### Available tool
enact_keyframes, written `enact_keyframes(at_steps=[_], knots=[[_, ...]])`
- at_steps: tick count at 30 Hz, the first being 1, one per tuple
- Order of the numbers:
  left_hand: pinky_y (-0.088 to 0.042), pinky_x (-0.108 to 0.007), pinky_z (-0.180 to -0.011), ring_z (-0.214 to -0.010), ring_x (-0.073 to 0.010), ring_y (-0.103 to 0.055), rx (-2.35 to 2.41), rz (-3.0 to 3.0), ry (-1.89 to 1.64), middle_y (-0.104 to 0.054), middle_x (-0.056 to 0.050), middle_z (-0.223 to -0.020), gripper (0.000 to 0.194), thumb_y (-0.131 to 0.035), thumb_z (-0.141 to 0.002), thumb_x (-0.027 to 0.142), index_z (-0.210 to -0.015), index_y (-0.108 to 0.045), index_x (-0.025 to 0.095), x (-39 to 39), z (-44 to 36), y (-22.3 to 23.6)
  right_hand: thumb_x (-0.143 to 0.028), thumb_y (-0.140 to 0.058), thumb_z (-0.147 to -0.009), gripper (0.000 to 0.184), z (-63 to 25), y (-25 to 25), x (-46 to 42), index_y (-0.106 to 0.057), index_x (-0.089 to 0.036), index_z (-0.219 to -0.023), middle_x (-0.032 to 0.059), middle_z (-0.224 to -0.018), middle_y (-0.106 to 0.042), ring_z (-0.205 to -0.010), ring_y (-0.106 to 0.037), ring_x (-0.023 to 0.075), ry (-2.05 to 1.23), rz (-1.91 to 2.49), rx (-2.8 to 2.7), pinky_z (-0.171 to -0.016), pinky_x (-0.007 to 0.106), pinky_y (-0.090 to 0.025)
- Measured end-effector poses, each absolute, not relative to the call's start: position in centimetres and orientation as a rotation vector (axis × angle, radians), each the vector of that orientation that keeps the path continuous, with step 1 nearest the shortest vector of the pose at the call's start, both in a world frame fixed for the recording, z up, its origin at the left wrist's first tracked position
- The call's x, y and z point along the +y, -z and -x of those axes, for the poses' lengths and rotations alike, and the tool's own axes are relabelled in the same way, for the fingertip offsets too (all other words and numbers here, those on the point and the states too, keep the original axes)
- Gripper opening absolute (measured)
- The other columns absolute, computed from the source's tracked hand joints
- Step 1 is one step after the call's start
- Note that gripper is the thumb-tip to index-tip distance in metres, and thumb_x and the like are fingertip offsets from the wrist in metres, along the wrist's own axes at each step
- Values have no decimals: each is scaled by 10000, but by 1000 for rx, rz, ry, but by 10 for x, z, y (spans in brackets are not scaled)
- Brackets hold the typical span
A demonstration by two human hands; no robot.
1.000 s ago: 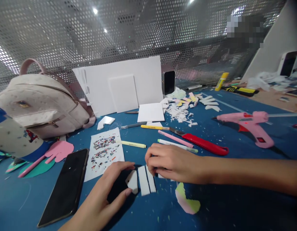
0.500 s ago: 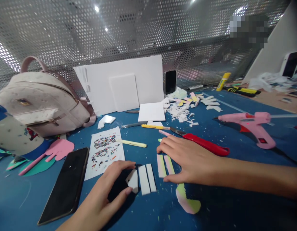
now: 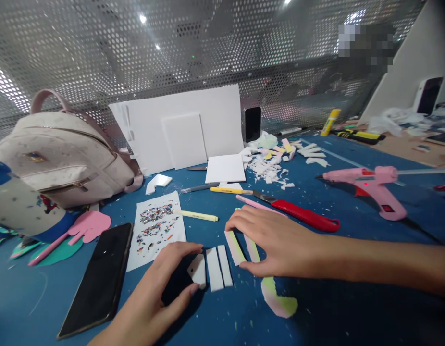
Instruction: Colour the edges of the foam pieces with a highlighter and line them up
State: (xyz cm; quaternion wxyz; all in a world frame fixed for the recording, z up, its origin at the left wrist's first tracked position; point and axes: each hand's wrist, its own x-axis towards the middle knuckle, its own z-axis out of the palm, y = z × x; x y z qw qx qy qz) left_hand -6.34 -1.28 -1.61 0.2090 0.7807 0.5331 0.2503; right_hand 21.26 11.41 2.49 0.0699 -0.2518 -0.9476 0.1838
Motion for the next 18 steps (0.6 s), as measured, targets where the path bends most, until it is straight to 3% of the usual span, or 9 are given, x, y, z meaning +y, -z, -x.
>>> enact_keyframes(at_steps=[7,12,13,15,18], knots=[[-455,-234,-1131,-1331,-116,-546,1480,-2218,-721,-559,37,-1422,433,-491,-1037,344,-1443,-366,426,-11,60,15,-573,-825,-766,675,-198,-12,105,-633,-105,-1212,159,-1261,-582,-1164,-489,349,-520,596,-2846,-970,502,-439],[-456,-215,-1118,-1326,-110,-549,1487,-2196,-715,-556,44,-1422,432,-489,-1039,348,-1442,-363,440,-13,60,13,-437,-837,-740,573,-195,-12,104,-640,-116,-1172,138,-1193,-593,-1116,-493,321,-598,591,-2775,-951,473,-433],[-451,-215,-1123,-1328,-110,-547,1494,-2181,-713,-552,44,-1424,430,-489,-1040,351,-1441,-364,441,-13,60,13,-412,-830,-743,565,-197,-15,105,-635,-138,-1197,122,-1212,-584,-1128,-494,301,-714,593,-2734,-960,444,-432],[-434,-215,-1140,-1334,-107,-539,1498,-2156,-703,-542,43,-1433,422,-479,-1045,355,-1441,-363,442,-13,61,13,-442,-794,-782,545,-202,-23,107,-634,-188,-1237,96,-1235,-576,-1109,-513,257,-1266,598,-2509,-939,384,-434],[-418,-205,-1151,-1349,-101,-525,1478,-2138,-707,-530,48,-1446,414,-462,-1052,364,-1442,-351,445,-13,62,14,-683,-543,-905,591,-210,-29,108,-632,-195,-1226,113,-1223,-595,-1033,-550,222,-2079,556,-1873,-858,344,-443]])
